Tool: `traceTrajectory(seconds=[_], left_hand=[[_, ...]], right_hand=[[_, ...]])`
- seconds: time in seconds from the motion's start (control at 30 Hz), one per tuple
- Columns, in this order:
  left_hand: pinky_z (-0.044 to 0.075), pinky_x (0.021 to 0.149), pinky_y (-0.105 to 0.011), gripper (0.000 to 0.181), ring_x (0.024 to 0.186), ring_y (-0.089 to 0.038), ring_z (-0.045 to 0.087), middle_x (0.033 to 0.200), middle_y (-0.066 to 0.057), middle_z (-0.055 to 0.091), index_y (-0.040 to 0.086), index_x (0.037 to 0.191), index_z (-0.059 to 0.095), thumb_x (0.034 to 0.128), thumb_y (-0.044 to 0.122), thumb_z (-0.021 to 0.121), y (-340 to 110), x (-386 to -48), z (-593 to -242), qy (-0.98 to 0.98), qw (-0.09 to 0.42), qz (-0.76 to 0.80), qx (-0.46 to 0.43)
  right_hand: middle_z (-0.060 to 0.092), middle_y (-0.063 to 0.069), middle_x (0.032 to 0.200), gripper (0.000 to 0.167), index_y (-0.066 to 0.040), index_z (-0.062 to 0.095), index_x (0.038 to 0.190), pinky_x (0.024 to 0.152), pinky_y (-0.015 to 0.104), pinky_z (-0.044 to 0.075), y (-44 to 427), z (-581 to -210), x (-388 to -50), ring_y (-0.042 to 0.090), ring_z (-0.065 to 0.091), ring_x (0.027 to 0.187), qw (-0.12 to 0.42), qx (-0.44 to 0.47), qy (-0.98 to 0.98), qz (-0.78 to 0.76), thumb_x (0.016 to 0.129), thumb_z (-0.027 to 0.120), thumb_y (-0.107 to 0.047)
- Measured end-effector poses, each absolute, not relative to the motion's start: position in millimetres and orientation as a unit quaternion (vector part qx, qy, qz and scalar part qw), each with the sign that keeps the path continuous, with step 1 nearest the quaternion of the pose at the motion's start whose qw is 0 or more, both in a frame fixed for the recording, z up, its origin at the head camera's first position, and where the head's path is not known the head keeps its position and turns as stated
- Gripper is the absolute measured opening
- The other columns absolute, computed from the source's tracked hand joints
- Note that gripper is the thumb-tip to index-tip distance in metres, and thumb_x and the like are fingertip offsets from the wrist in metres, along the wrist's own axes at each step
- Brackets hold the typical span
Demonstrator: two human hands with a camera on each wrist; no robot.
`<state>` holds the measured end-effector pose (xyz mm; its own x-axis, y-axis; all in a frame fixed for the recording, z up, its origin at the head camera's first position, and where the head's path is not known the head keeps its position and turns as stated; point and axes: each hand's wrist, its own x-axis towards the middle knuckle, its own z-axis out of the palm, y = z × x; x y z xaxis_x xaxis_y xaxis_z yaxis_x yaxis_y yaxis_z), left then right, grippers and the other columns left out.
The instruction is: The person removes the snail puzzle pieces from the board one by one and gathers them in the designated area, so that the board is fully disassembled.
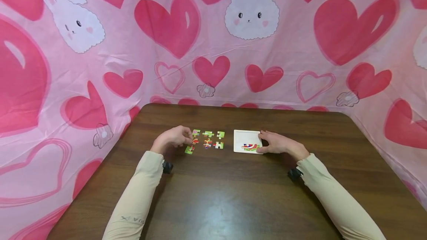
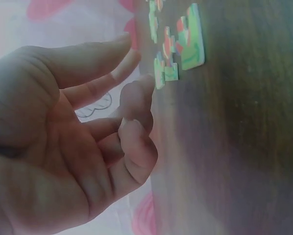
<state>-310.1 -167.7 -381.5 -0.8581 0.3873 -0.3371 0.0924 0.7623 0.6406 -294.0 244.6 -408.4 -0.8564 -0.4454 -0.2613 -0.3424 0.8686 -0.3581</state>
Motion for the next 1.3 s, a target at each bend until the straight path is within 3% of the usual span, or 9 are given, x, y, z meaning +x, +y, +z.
traceTrajectory(seconds=[0.13, 0.4, 0.67, 0.9, 1.1, 1.3], left_hand=[[0.034, 0.049, -0.025, 0.012, 0.060, -0.014, 0.044, 0.084, -0.008, 0.065, 0.007, 0.102, 0.064, 0.0952, 0.017, 0.063, -163.7, -309.9, -380.0, 0.912, 0.222, 0.319, 0.133], [0.039, 0.050, -0.026, 0.017, 0.055, -0.015, 0.047, 0.067, -0.006, 0.056, 0.008, 0.102, 0.064, 0.0946, 0.024, 0.064, -141.8, -312.1, -379.1, 0.918, 0.192, 0.310, 0.155], [0.047, 0.055, -0.036, 0.017, 0.061, -0.017, 0.053, 0.083, -0.007, 0.062, 0.013, 0.104, 0.064, 0.0943, 0.027, 0.064, -117.0, -314.6, -381.4, 0.919, 0.158, 0.324, 0.160], [0.048, 0.064, -0.030, 0.016, 0.075, -0.018, 0.060, 0.100, -0.004, 0.068, 0.014, 0.107, 0.065, 0.0947, 0.025, 0.064, -91.2, -314.8, -383.4, 0.910, 0.149, 0.322, 0.216], [0.049, 0.065, -0.030, 0.019, 0.077, -0.022, 0.064, 0.097, -0.006, 0.070, 0.012, 0.110, 0.064, 0.0951, 0.024, 0.063, -72.2, -313.7, -384.6, 0.900, 0.153, 0.331, 0.239], [0.048, 0.064, -0.027, 0.022, 0.073, -0.015, 0.062, 0.093, -0.003, 0.069, 0.013, 0.112, 0.064, 0.0933, 0.025, 0.066, -52.2, -314.7, -383.8, 0.900, 0.150, 0.321, 0.253]], right_hand=[[0.029, 0.027, 0.156, 0.085, 0.000, 0.039, 0.147, 0.115, 0.061, 0.022, 244.4, -408.7, -294.0, 0.046, 0.025, 0.145, 0.171, -0.207, 0.951, -0.151, 0.086, 0.068, -0.052], [0.029, 0.028, 0.156, 0.081, -0.002, 0.042, 0.145, 0.114, 0.062, 0.023, 244.7, -408.9, -293.9, 0.047, 0.025, 0.145, 0.174, -0.205, 0.950, -0.158, 0.086, 0.068, -0.050], [0.027, 0.027, 0.157, 0.088, -0.002, 0.037, 0.149, 0.115, 0.062, 0.022, 244.6, -408.9, -293.9, 0.047, 0.023, 0.145, 0.180, -0.199, 0.950, -0.160, 0.085, 0.069, -0.052], [0.029, 0.028, 0.156, 0.087, 0.001, 0.038, 0.148, 0.115, 0.061, 0.023, 243.7, -408.2, -292.7, 0.047, 0.025, 0.145, 0.169, -0.209, 0.951, -0.151, 0.086, 0.067, -0.053], [0.029, 0.029, 0.155, 0.085, 0.003, 0.038, 0.147, 0.116, 0.059, 0.023, 244.1, -408.7, -293.5, 0.047, 0.025, 0.145, 0.166, -0.218, 0.950, -0.147, 0.088, 0.066, -0.051], [0.029, 0.027, 0.156, 0.086, 0.002, 0.037, 0.148, 0.116, 0.059, 0.022, 245.2, -407.8, -293.6, 0.046, 0.024, 0.145, 0.169, -0.214, 0.950, -0.149, 0.088, 0.067, -0.051]])
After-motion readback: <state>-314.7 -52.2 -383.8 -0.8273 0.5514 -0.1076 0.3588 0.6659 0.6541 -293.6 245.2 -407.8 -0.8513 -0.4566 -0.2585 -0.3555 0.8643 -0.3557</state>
